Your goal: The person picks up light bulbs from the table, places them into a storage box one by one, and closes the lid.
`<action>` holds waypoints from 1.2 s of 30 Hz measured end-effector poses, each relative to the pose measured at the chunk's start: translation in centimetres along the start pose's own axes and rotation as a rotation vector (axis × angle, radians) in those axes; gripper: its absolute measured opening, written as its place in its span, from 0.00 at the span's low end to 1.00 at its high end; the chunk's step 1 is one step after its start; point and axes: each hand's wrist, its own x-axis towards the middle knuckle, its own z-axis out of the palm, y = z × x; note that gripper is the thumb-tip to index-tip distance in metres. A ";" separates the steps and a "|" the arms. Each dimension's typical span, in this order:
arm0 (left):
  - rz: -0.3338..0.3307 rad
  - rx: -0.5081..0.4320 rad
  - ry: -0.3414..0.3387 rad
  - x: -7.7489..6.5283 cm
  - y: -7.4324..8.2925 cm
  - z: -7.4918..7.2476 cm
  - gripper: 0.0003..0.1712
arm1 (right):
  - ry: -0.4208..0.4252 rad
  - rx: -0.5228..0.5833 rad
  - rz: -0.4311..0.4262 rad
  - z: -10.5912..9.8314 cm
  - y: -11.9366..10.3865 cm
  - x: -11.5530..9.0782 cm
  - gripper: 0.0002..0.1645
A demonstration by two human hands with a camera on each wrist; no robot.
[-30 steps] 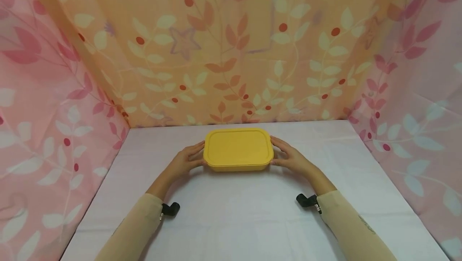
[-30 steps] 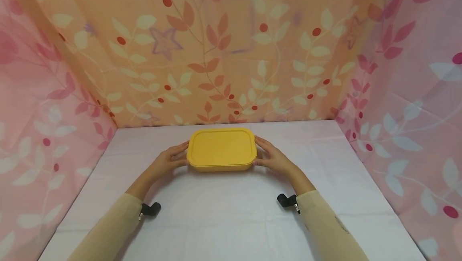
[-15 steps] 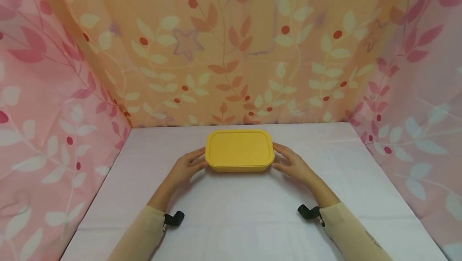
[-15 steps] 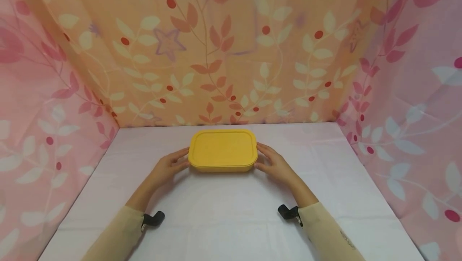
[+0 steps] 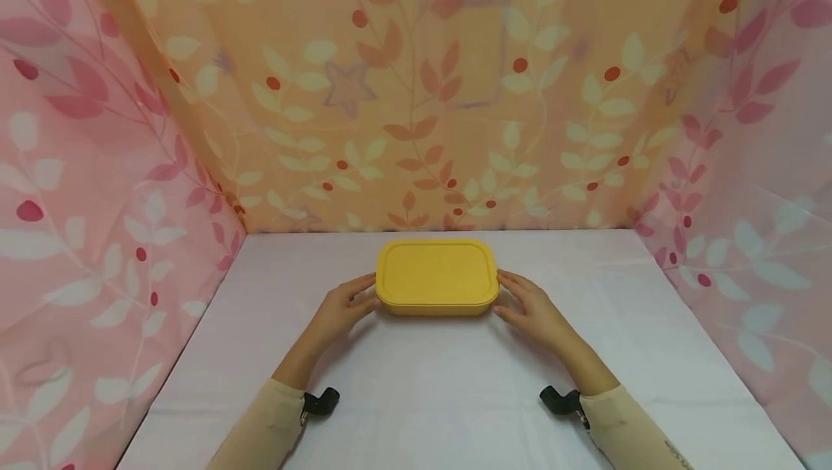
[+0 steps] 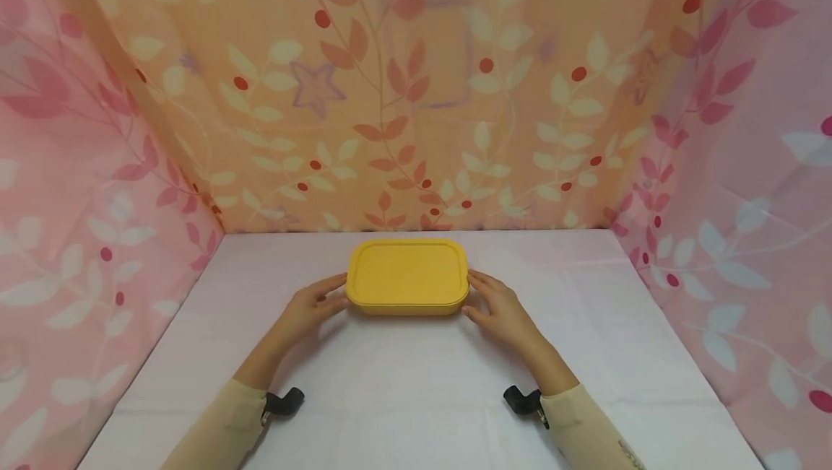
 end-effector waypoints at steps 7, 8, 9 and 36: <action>-0.018 0.029 0.004 -0.3 -0.2 0.1 0.35 | 0.018 -0.056 -0.051 0.2 -0.1 -0.3 0.42; -0.018 0.027 0.005 -0.4 -0.2 0.1 0.36 | 0.019 -0.061 -0.053 0.2 -0.1 -0.3 0.42; -0.019 0.026 0.006 -0.4 -0.2 0.2 0.36 | 0.020 -0.060 -0.053 0.1 -0.2 -0.3 0.42; 0.010 0.186 -0.033 -0.8 1.8 -1.3 0.32 | 0.026 -0.203 -0.152 -2.0 -1.1 -0.7 0.35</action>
